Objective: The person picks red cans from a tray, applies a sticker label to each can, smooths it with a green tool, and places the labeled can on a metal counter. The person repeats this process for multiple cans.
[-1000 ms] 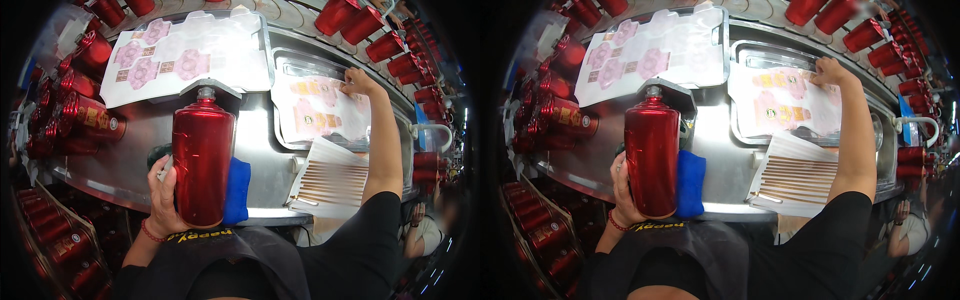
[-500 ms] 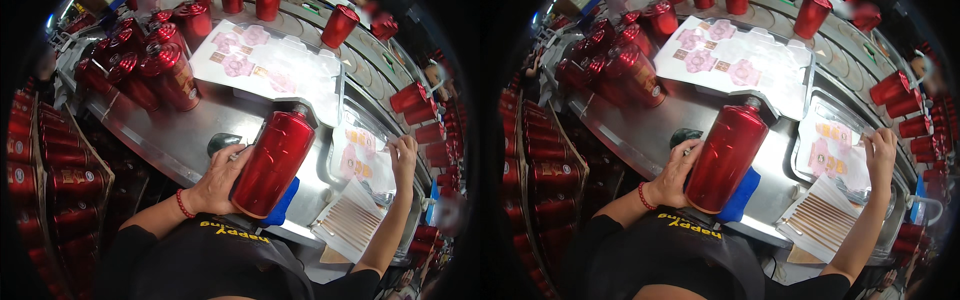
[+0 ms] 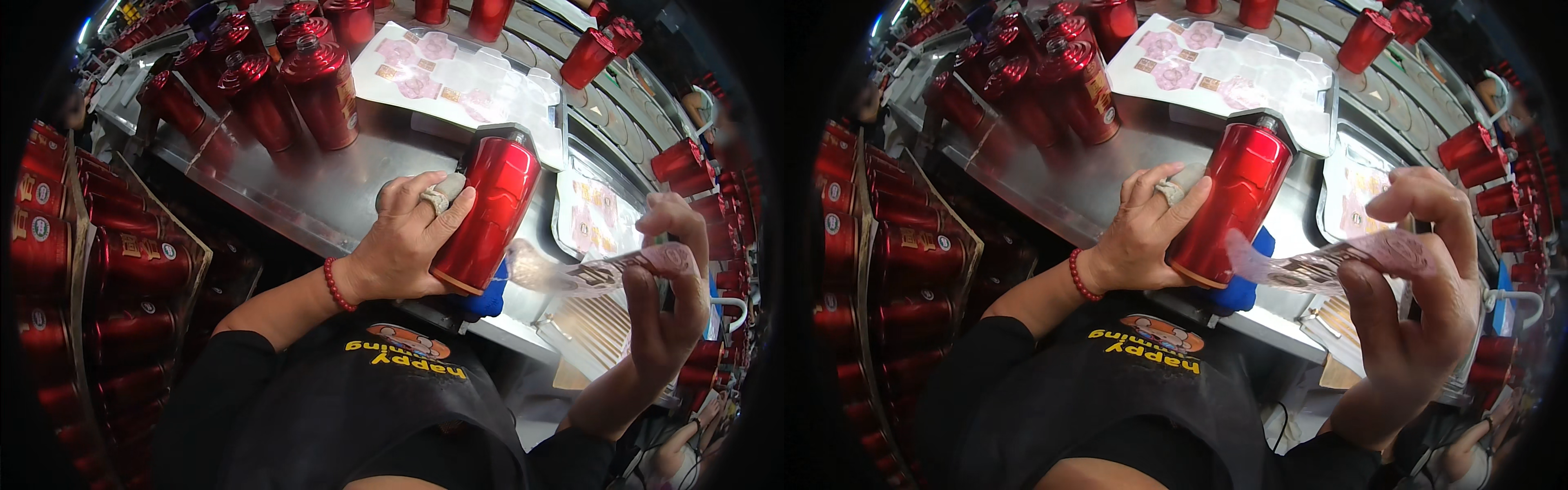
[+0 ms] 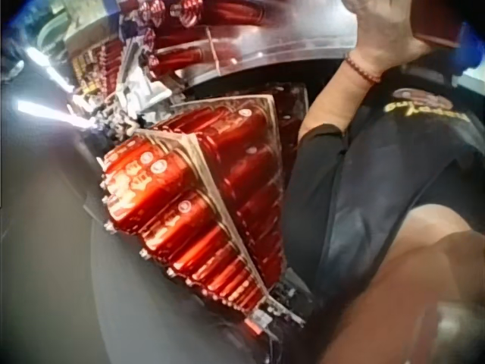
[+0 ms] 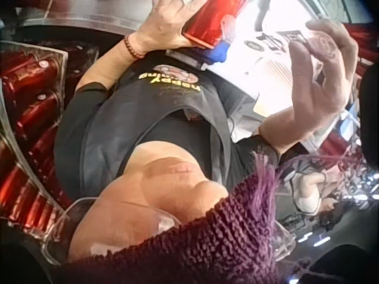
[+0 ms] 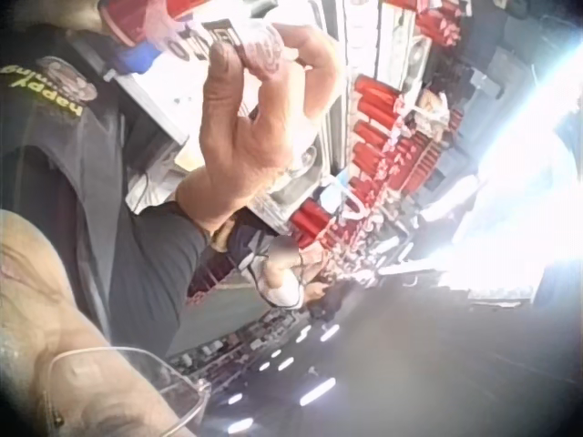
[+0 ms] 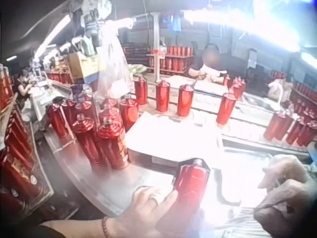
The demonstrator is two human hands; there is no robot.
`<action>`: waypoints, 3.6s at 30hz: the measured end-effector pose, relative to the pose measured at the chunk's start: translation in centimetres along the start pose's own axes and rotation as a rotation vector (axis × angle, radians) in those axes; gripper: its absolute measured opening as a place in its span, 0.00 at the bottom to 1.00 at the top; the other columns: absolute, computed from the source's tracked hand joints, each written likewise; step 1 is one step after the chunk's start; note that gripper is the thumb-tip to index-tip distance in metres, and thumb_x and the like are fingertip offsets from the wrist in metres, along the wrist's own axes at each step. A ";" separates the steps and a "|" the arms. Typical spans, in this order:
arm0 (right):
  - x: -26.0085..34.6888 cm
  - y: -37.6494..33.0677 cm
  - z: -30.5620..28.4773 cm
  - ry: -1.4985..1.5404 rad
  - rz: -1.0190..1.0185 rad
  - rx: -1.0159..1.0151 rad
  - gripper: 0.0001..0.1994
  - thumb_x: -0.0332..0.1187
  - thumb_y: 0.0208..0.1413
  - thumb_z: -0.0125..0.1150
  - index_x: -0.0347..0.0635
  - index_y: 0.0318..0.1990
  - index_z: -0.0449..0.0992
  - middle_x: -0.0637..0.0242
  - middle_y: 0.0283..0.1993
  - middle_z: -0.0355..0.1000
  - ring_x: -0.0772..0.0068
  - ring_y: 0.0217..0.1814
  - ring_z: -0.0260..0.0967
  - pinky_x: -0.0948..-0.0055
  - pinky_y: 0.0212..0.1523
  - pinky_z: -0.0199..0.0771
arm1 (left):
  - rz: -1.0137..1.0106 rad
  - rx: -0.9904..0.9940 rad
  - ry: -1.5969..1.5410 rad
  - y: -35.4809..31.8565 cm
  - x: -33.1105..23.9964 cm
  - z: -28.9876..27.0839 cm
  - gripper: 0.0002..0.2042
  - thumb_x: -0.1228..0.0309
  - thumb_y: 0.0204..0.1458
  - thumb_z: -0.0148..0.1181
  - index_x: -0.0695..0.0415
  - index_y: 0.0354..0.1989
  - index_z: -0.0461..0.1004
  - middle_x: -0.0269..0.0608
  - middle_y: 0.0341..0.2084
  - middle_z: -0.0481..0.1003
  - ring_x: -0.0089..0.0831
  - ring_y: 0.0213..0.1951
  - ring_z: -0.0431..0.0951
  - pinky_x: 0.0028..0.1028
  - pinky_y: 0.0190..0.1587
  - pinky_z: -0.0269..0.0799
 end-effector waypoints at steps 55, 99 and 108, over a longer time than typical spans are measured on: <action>-6.4 -6.3 14.7 0.141 0.304 -0.090 0.28 0.47 0.61 0.65 0.46 0.66 0.73 0.55 0.71 0.55 0.62 0.56 0.61 0.62 0.59 0.70 | -0.067 0.124 -0.434 0.2 3.3 1.0 0.31 0.47 0.62 0.55 0.51 0.70 0.68 0.62 0.71 0.55 0.54 0.70 0.55 0.46 0.72 0.42; -7.9 -4.4 13.0 0.107 0.272 0.076 0.40 0.52 0.53 0.70 0.46 0.71 0.65 0.47 0.75 0.49 0.55 0.57 0.64 0.57 0.60 0.71 | -0.042 0.111 -0.338 4.7 4.9 1.1 0.34 0.44 0.57 0.60 0.44 0.70 0.67 0.57 0.68 0.61 0.54 0.66 0.57 0.50 0.68 0.48; -7.6 -4.7 13.5 0.143 0.297 0.076 0.38 0.52 0.54 0.69 0.47 0.71 0.66 0.46 0.75 0.50 0.55 0.58 0.64 0.57 0.60 0.71 | -0.020 0.159 -0.264 4.5 4.5 1.0 0.31 0.46 0.57 0.61 0.47 0.67 0.72 0.59 0.71 0.58 0.53 0.69 0.57 0.46 0.71 0.47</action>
Point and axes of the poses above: each hand's wrist, its own y-axis towards the middle knuckle, its own z-axis out of the palm, x = y × z, the point moved 3 cm from there along y, towards the middle knuckle
